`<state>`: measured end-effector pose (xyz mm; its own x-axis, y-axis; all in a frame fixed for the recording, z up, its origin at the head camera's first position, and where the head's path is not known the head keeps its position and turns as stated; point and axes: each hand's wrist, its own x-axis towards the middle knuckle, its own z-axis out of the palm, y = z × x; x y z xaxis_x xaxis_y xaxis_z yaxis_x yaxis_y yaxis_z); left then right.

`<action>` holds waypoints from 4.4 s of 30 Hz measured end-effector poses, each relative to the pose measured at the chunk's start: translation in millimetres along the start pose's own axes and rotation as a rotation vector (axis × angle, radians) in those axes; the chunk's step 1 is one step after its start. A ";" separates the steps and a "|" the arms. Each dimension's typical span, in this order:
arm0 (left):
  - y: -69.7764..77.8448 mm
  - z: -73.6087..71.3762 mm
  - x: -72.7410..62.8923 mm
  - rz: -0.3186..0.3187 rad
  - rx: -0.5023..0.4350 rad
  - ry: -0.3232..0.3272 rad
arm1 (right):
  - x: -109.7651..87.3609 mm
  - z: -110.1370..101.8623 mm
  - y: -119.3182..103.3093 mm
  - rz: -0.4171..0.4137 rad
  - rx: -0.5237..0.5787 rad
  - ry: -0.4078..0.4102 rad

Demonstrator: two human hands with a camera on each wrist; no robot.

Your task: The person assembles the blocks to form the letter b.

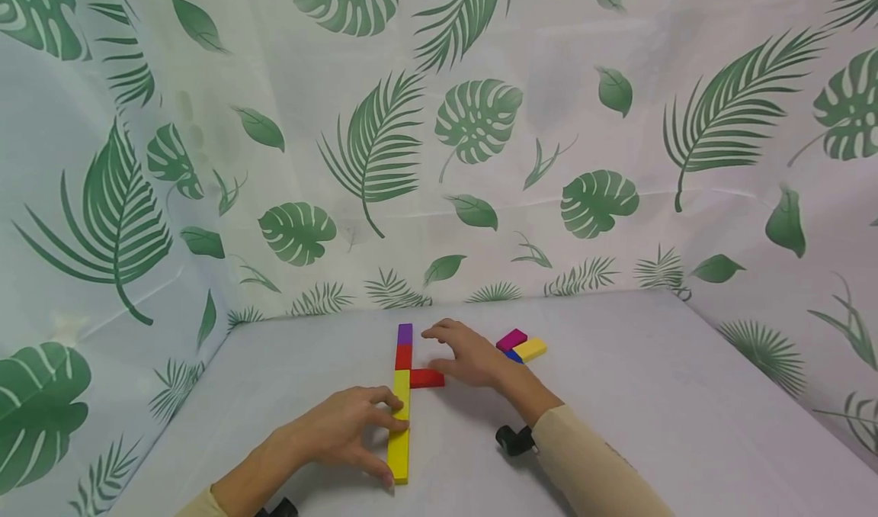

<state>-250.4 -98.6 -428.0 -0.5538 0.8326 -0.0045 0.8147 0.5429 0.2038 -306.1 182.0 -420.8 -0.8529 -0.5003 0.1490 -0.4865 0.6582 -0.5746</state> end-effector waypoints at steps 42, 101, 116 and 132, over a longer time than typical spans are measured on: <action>-1.9 1.9 -0.8 0.005 -0.019 0.004 | -39.3 -57.7 43.7 0.131 -0.033 -0.052; -2.8 3.7 -2.1 0.011 -0.003 0.022 | -40.1 -49.0 26.9 0.259 -0.173 -0.185; -1.4 1.9 -2.1 -0.008 -0.018 0.014 | -40.5 -43.5 18.9 0.292 -0.194 -0.211; 1.3 0.8 -1.1 -0.016 -0.015 -0.008 | -34.1 -40.1 22.9 0.154 -0.151 -0.138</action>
<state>-248.6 -98.8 -428.5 -0.5656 0.8245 -0.0153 0.8028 0.5548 0.2184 -295.7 236.7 -406.8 -0.8901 -0.4533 -0.0485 -0.3846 0.8037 -0.4540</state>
